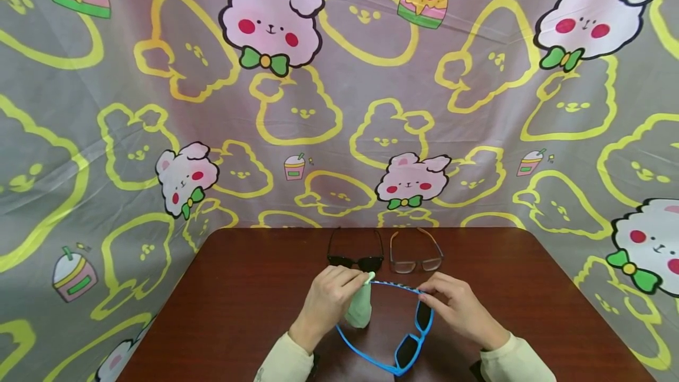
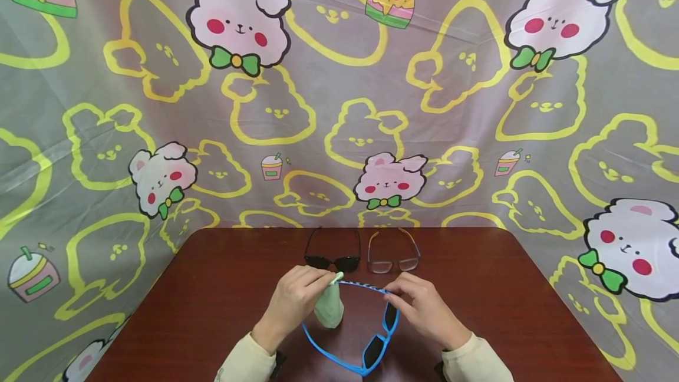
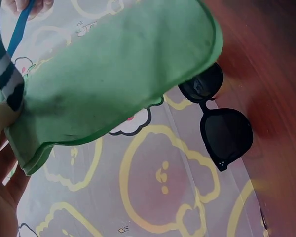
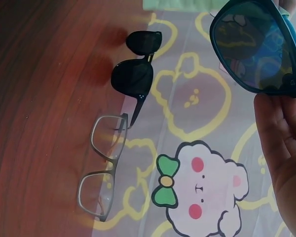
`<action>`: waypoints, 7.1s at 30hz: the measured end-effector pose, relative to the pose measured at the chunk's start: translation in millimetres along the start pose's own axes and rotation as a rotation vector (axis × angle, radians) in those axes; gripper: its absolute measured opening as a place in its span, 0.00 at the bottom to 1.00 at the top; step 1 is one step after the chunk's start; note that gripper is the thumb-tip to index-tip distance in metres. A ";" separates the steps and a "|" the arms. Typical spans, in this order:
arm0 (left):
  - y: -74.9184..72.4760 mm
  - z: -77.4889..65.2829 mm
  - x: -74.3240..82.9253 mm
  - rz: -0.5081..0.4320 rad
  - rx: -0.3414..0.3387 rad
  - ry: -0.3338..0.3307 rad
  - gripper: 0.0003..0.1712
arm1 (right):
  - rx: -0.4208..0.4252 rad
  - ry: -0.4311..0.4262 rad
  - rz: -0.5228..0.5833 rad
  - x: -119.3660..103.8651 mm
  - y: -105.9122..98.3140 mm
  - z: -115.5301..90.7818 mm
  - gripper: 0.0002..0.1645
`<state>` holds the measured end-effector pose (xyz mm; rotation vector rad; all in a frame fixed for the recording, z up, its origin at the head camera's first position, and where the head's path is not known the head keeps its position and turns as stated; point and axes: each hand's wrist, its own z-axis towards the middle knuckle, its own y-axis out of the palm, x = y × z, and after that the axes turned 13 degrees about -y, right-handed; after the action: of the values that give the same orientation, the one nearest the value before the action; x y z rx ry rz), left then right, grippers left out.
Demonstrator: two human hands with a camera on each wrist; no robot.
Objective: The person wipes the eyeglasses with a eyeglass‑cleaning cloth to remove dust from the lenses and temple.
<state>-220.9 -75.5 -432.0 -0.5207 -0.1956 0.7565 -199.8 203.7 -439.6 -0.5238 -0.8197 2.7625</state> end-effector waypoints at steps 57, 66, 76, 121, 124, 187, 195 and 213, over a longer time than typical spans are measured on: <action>-20.7 -36.9 -36.2 -0.111 -0.031 -0.387 0.11 | 0.036 0.728 -0.413 73.3 -102.5 -62.8 0.22; -24.2 -38.4 -35.6 -0.140 -0.026 -0.451 0.12 | 0.023 0.894 -0.385 97.9 -121.9 -86.0 0.31; -18.0 -39.9 -33.0 -0.234 -0.035 -0.513 0.12 | -0.016 1.055 -0.296 123.9 -141.1 -109.9 0.35; -22.0 -32.4 -21.0 -1.196 -0.147 -1.271 0.13 | -0.064 1.042 -0.440 148.1 -142.9 -105.0 0.32; -20.1 -32.9 -21.9 -1.274 -0.152 -1.303 0.12 | -0.049 0.908 -0.504 138.3 -132.0 -88.6 0.29; -22.0 -34.0 -21.4 -1.400 -0.314 -1.314 0.07 | -0.231 0.637 -0.265 142.9 0.4 -34.9 0.16; -22.6 -34.6 -20.8 -1.409 -0.329 -1.293 0.08 | -0.238 0.636 -0.292 142.2 -0.8 -38.3 0.12; -24.4 -31.2 -16.3 -1.377 -0.310 -1.310 0.08 | -0.231 0.421 -0.353 125.6 -9.7 -37.0 0.10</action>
<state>-206.9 -113.5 -445.9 -0.0057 -1.7060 -0.4279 -299.1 267.0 -497.6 -0.8702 -1.0118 2.1462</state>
